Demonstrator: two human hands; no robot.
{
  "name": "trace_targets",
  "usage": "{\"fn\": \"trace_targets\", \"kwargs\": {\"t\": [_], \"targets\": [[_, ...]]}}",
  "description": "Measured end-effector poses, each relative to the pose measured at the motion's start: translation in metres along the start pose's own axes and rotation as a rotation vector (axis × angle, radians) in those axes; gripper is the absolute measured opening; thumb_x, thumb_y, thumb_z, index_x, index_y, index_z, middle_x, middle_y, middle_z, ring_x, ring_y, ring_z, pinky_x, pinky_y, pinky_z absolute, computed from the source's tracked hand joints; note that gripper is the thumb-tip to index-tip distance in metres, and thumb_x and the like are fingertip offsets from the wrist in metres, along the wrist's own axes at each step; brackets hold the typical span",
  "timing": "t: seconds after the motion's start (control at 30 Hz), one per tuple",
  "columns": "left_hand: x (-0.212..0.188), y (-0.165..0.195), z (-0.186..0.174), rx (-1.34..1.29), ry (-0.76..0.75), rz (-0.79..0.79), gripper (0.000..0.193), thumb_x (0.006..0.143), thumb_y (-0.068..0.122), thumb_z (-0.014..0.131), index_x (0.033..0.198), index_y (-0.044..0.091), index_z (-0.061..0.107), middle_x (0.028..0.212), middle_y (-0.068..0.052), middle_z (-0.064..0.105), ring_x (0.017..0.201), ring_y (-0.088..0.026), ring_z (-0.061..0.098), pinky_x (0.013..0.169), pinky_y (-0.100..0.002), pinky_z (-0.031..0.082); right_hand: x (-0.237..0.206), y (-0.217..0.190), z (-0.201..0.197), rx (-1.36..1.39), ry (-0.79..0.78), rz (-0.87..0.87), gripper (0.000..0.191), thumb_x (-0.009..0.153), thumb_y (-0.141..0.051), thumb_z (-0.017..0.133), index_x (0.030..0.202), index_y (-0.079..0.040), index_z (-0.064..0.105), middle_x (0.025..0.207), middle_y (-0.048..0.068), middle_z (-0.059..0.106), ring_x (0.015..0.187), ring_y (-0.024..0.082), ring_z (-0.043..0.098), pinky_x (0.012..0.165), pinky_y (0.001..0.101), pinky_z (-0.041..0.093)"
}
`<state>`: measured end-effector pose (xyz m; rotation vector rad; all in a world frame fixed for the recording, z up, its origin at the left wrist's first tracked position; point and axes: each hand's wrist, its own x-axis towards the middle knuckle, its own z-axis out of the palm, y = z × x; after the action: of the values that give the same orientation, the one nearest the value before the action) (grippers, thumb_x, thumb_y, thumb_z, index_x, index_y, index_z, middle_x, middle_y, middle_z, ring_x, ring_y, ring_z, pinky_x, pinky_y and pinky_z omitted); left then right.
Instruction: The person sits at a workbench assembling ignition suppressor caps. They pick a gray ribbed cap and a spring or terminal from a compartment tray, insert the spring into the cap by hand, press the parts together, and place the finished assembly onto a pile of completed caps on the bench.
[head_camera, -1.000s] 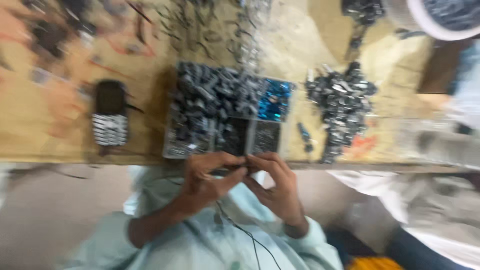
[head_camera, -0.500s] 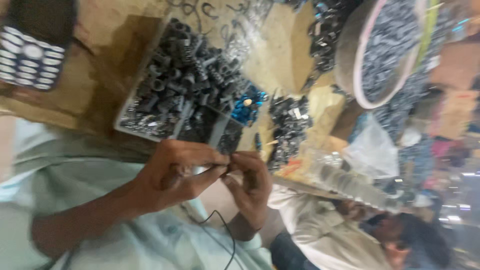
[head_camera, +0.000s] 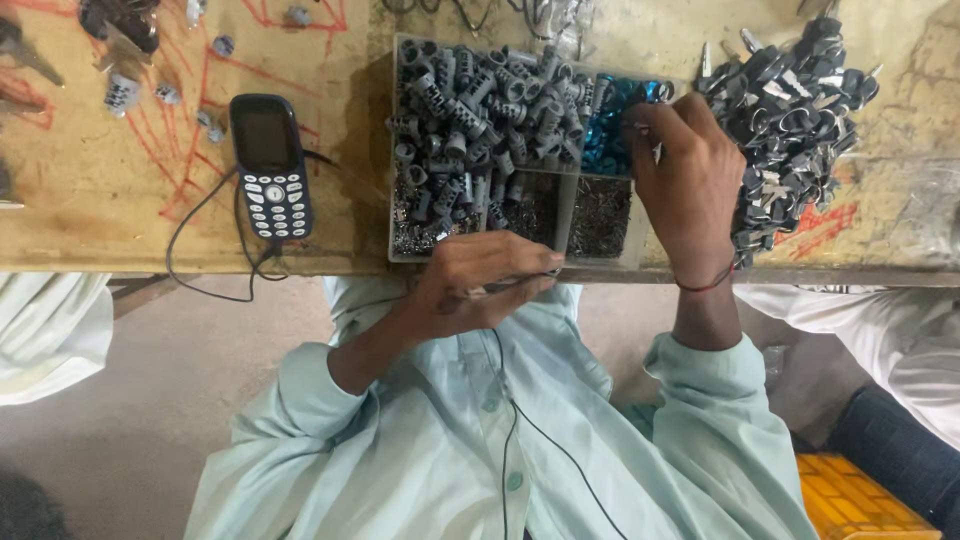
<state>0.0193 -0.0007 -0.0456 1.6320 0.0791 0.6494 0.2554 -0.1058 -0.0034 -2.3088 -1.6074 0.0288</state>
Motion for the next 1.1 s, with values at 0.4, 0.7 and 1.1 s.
{"fn": "trace_targets", "kwargs": {"t": [0.4, 0.7, 1.1], "targets": [[-0.003, 0.013, -0.005, 0.366, -0.117, 0.148, 0.036, 0.086, -0.005, 0.073, 0.121, 0.003, 0.068, 0.123, -0.009, 0.068, 0.111, -0.025, 0.070, 0.086, -0.036, 0.058, -0.067, -0.034, -0.029, 1.438, -0.269, 0.561, 0.027, 0.100, 0.005, 0.065, 0.126, 0.002, 0.063, 0.093, 0.010, 0.072, 0.079, 0.015, 0.070, 0.072, 0.0275, 0.058], [0.006, 0.025, -0.019, 0.517, -0.244, 0.335, 0.018, 0.096, 0.006, 0.074, 0.110, 0.003, 0.064, 0.128, -0.014, 0.066, 0.119, -0.028, 0.066, 0.098, -0.038, 0.059, -0.085, -0.048, -0.028, 1.243, -0.396, 0.392, 0.029, 0.099, 0.008, 0.060, 0.127, 0.005, 0.068, 0.107, 0.011, 0.069, 0.091, 0.015, 0.069, 0.082, 0.0272, 0.057], [0.003, 0.026, -0.025, 0.551, -0.292, 0.433, 0.020, 0.098, 0.007, 0.074, 0.113, 0.004, 0.062, 0.127, -0.021, 0.064, 0.117, -0.035, 0.066, 0.104, -0.044, 0.058, -0.070, -0.027, -0.007, 1.218, -0.690, 0.338, 0.047, 0.089, 0.000, 0.077, 0.123, -0.003, 0.044, 0.104, 0.009, 0.065, 0.094, 0.015, 0.072, 0.079, 0.0289, 0.061]]}}
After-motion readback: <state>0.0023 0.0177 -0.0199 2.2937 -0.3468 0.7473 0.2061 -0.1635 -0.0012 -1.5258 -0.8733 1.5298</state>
